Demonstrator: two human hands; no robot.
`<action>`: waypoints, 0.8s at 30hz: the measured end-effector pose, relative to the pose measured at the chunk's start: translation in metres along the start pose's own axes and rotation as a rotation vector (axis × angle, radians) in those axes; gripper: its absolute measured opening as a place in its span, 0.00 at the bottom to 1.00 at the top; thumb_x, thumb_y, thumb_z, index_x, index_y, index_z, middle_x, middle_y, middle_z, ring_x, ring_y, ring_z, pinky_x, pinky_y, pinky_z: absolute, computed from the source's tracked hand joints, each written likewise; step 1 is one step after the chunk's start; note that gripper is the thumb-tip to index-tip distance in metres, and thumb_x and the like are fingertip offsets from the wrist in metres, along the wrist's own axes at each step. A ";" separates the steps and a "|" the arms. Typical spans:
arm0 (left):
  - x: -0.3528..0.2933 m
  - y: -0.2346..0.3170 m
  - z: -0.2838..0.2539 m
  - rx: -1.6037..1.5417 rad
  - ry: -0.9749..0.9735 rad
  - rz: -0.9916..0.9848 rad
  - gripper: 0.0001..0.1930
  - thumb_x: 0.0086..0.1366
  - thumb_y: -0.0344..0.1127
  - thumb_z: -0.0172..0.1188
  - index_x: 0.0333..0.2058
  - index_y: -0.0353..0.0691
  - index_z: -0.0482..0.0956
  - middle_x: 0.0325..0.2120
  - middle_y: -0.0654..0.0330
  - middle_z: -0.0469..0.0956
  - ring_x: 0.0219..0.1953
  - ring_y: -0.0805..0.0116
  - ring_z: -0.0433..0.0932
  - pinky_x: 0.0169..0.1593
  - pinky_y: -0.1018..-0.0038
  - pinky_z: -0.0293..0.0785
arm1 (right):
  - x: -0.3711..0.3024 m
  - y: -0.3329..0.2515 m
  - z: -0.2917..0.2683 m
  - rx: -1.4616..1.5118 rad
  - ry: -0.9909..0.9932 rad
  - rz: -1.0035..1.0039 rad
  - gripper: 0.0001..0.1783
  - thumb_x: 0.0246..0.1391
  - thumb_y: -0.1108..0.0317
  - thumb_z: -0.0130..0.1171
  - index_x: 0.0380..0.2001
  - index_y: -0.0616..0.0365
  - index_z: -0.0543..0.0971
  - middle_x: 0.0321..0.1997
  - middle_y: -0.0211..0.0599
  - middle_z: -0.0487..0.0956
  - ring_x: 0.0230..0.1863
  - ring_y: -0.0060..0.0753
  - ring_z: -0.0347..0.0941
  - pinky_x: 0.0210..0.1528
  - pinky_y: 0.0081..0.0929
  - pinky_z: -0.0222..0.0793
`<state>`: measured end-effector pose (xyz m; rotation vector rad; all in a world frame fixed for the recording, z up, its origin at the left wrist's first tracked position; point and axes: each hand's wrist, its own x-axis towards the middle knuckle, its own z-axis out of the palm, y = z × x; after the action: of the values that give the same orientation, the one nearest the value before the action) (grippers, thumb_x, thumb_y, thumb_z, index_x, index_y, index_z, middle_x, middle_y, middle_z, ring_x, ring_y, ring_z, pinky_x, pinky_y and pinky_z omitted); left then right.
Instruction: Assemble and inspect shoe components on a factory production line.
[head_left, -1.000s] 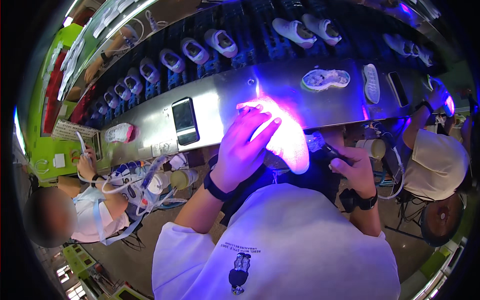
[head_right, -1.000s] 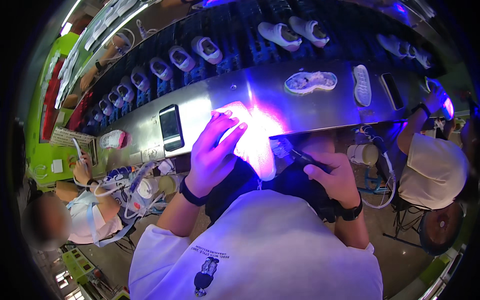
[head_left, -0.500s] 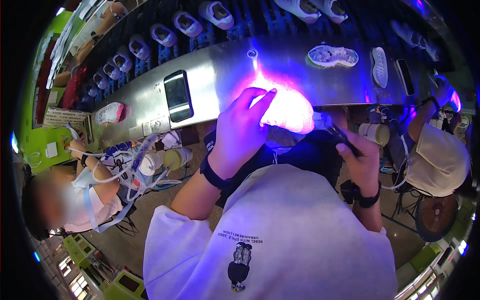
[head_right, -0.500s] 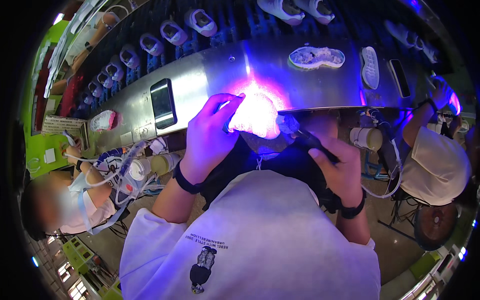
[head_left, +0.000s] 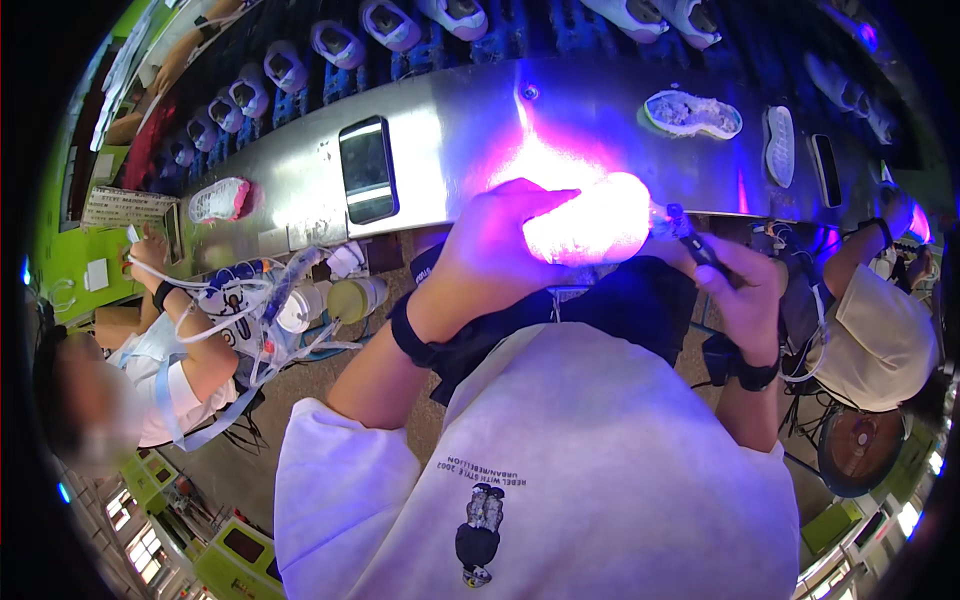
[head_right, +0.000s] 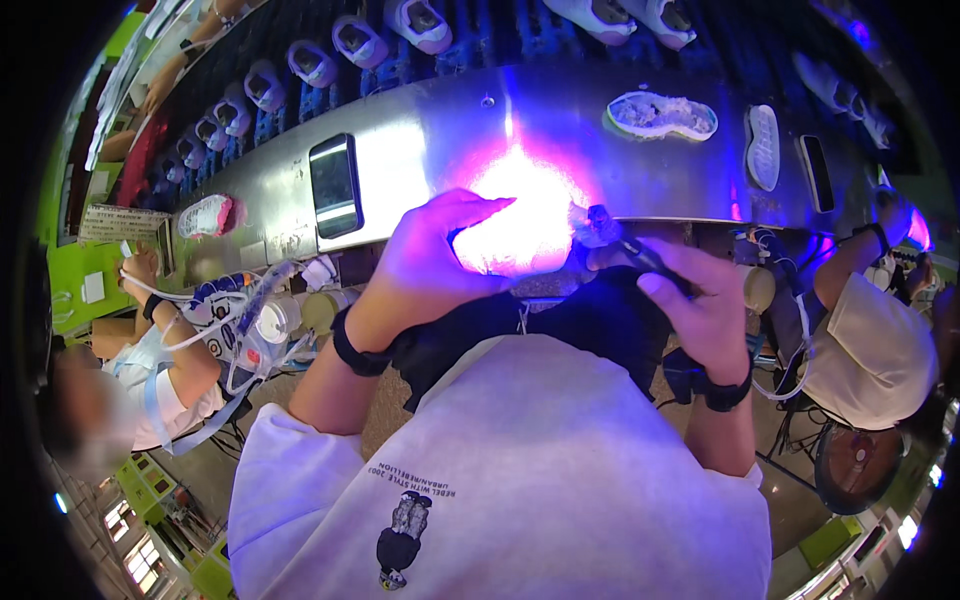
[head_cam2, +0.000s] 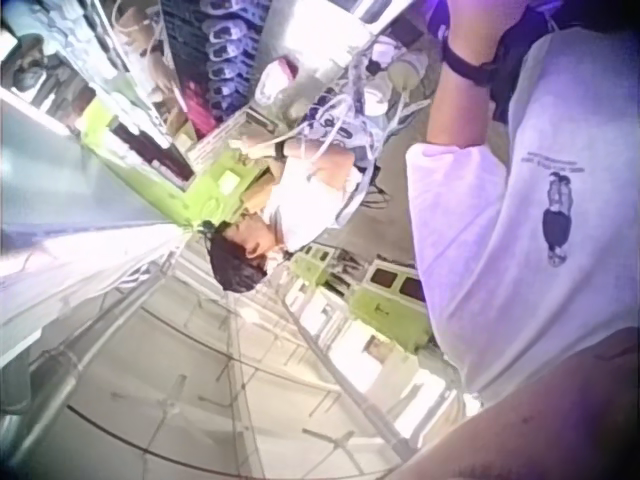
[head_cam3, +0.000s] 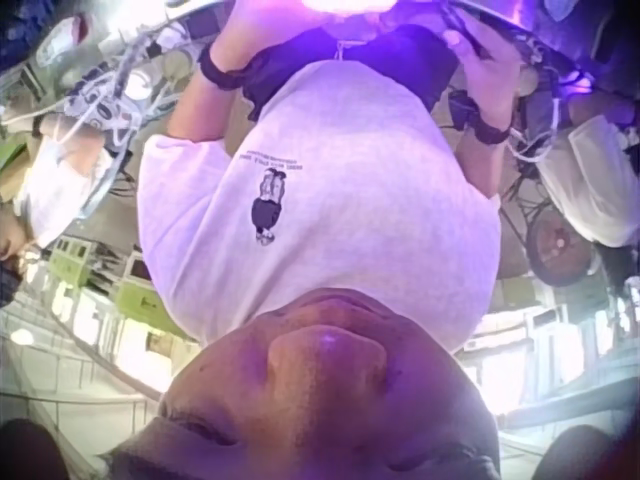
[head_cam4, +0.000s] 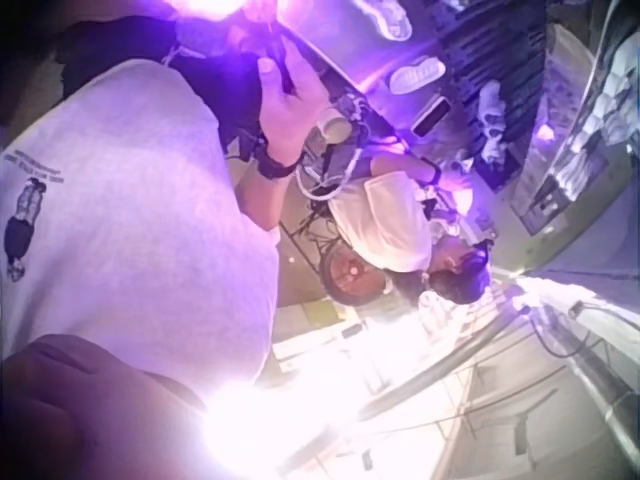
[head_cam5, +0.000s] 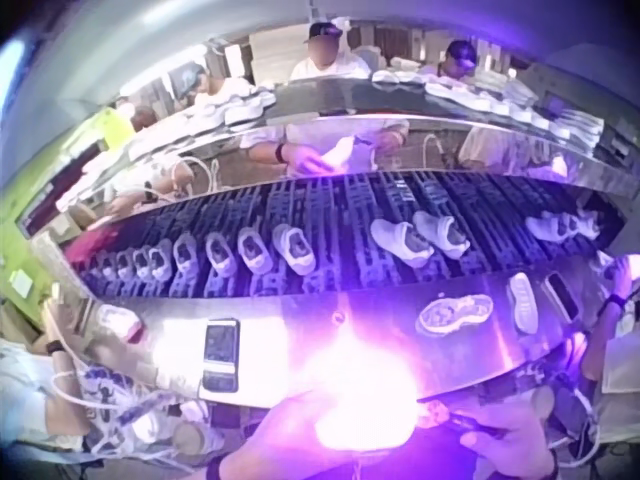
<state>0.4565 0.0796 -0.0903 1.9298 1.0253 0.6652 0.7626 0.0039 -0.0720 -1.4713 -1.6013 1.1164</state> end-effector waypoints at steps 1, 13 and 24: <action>-0.001 0.000 0.004 -0.079 0.013 -0.019 0.35 0.43 0.29 0.79 0.53 0.33 0.80 0.45 0.53 0.81 0.48 0.61 0.82 0.54 0.69 0.77 | 0.001 0.001 0.001 0.135 -0.005 0.085 0.19 0.56 0.75 0.65 0.52 0.64 0.82 0.39 0.32 0.85 0.37 0.20 0.76 0.41 0.22 0.71; 0.014 0.014 0.024 -0.461 -0.160 -0.301 0.32 0.48 0.26 0.78 0.54 0.34 0.79 0.47 0.60 0.82 0.49 0.72 0.80 0.56 0.70 0.75 | 0.035 -0.013 -0.026 0.143 -0.069 0.035 0.14 0.58 0.75 0.62 0.48 0.66 0.83 0.35 0.34 0.85 0.36 0.22 0.77 0.42 0.22 0.72; 0.020 0.035 0.017 -0.841 -0.170 -0.399 0.21 0.58 0.30 0.74 0.50 0.33 0.81 0.44 0.64 0.83 0.45 0.75 0.80 0.52 0.75 0.75 | 0.024 0.001 -0.009 0.214 -0.053 0.138 0.14 0.59 0.72 0.63 0.47 0.63 0.84 0.38 0.32 0.85 0.39 0.22 0.78 0.45 0.22 0.73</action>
<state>0.4932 0.0781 -0.0679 0.9970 0.8029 0.5612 0.7682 0.0284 -0.0706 -1.4370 -1.3829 1.3705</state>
